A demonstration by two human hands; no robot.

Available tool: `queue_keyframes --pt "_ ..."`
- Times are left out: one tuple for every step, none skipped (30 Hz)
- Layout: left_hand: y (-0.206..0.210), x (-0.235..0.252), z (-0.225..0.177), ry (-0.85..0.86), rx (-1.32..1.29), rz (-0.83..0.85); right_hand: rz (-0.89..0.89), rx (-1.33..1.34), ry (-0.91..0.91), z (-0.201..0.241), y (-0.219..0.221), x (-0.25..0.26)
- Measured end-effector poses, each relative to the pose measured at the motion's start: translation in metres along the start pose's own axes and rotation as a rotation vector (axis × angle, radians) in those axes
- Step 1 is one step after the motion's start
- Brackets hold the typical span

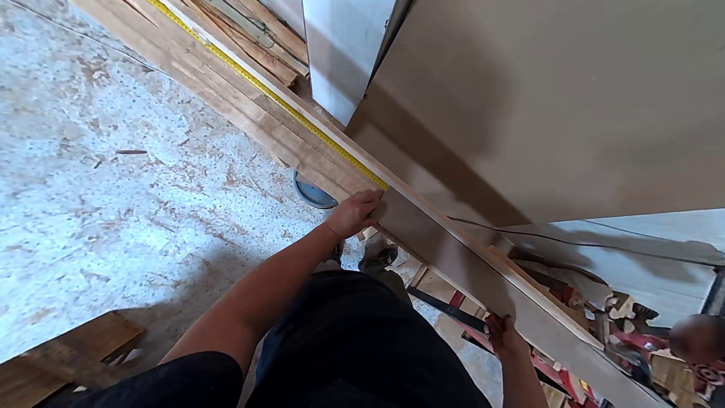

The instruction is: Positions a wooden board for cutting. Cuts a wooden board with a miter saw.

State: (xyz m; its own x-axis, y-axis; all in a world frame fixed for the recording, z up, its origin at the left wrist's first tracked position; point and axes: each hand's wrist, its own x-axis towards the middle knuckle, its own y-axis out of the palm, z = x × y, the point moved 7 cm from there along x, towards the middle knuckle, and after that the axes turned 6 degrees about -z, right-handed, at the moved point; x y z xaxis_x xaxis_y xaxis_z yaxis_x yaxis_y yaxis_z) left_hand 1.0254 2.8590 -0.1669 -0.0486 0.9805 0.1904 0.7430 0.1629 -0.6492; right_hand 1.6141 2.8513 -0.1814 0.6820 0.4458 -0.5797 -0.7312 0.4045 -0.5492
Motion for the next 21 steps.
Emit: queue_keyframes --pt "-0.0008 0.0004 -0.0007 -0.003 -0.004 -0.002 0.002 0.003 0.000 0.0002 0.0002 -0.0008" --pt "-0.0015 0.0007 -0.0011 -0.003 -0.004 -0.006 0.004 0.010 0.001 0.0001 0.0004 -0.0009" --pt "-0.0017 0.0007 -0.0012 -0.003 -0.002 -0.006 0.004 0.017 0.005 -0.0004 0.0005 -0.0004" --pt "-0.0017 0.0004 -0.0010 -0.003 -0.002 -0.001 0.000 0.021 0.008 -0.0007 0.0007 -0.0004" --pt "-0.0017 0.0002 -0.0009 -0.003 -0.002 0.007 -0.004 0.025 0.009 -0.0014 0.0008 -0.0006" --pt "-0.0014 -0.0002 -0.0005 -0.003 -0.001 0.013 -0.008 0.026 0.007 -0.0019 0.0007 -0.0007" --pt "-0.0012 -0.0003 -0.0004 -0.002 -0.003 0.013 -0.011 0.029 0.002 -0.0018 0.0005 -0.0006" --pt "-0.0007 -0.0003 0.0001 -0.004 -0.006 0.013 -0.013 0.031 -0.004 -0.0017 0.0001 -0.0001" --pt "-0.0004 -0.0004 0.0005 -0.004 -0.007 0.009 -0.013 0.031 -0.006 -0.0016 0.0000 0.0005" --pt "-0.0002 -0.0004 0.0008 -0.002 -0.004 0.007 -0.010 0.028 -0.006 -0.0014 0.0000 0.0004" --pt "-0.0004 -0.0001 0.0010 -0.001 0.001 0.010 -0.009 0.024 -0.006 -0.0017 -0.0001 0.0010" --pt "-0.0008 0.0003 0.0008 0.003 0.002 0.013 -0.010 0.021 -0.007 -0.0016 -0.0002 0.0010" --pt "-0.0011 0.0007 0.0005 0.006 0.002 0.016 -0.011 0.023 -0.007 -0.0013 -0.0003 0.0005" --pt "-0.0014 0.0009 0.0002 0.012 0.004 0.014 -0.012 0.026 -0.007 -0.0011 -0.0002 0.0001" --pt "-0.0019 0.0010 -0.0001 0.016 0.005 0.009 -0.016 0.030 -0.007 -0.0011 0.0000 0.0004" --pt "-0.0025 0.0010 -0.0002 0.017 0.001 0.005 -0.018 0.030 -0.004 -0.0010 0.0003 0.0000" --pt "-0.0026 0.0008 0.0003 0.013 -0.001 0.009 -0.020 0.030 -0.001 -0.0008 0.0006 -0.0004" --pt "-0.0024 0.0006 0.0008 0.006 -0.003 0.017 -0.023 0.029 -0.002 -0.0006 0.0006 -0.0009" --pt "-0.0022 0.0006 0.0012 -0.003 -0.005 0.025 -0.021 0.029 -0.004 -0.0009 0.0004 -0.0004" --pt "-0.0025 0.0008 0.0007 -0.010 -0.009 0.030 -0.017 0.026 -0.007 -0.0019 0.0000 0.0013" --pt "-0.0034 0.0014 -0.0005 -0.014 -0.016 0.030 -0.011 0.014 -0.014 -0.0025 -0.0002 0.0028"
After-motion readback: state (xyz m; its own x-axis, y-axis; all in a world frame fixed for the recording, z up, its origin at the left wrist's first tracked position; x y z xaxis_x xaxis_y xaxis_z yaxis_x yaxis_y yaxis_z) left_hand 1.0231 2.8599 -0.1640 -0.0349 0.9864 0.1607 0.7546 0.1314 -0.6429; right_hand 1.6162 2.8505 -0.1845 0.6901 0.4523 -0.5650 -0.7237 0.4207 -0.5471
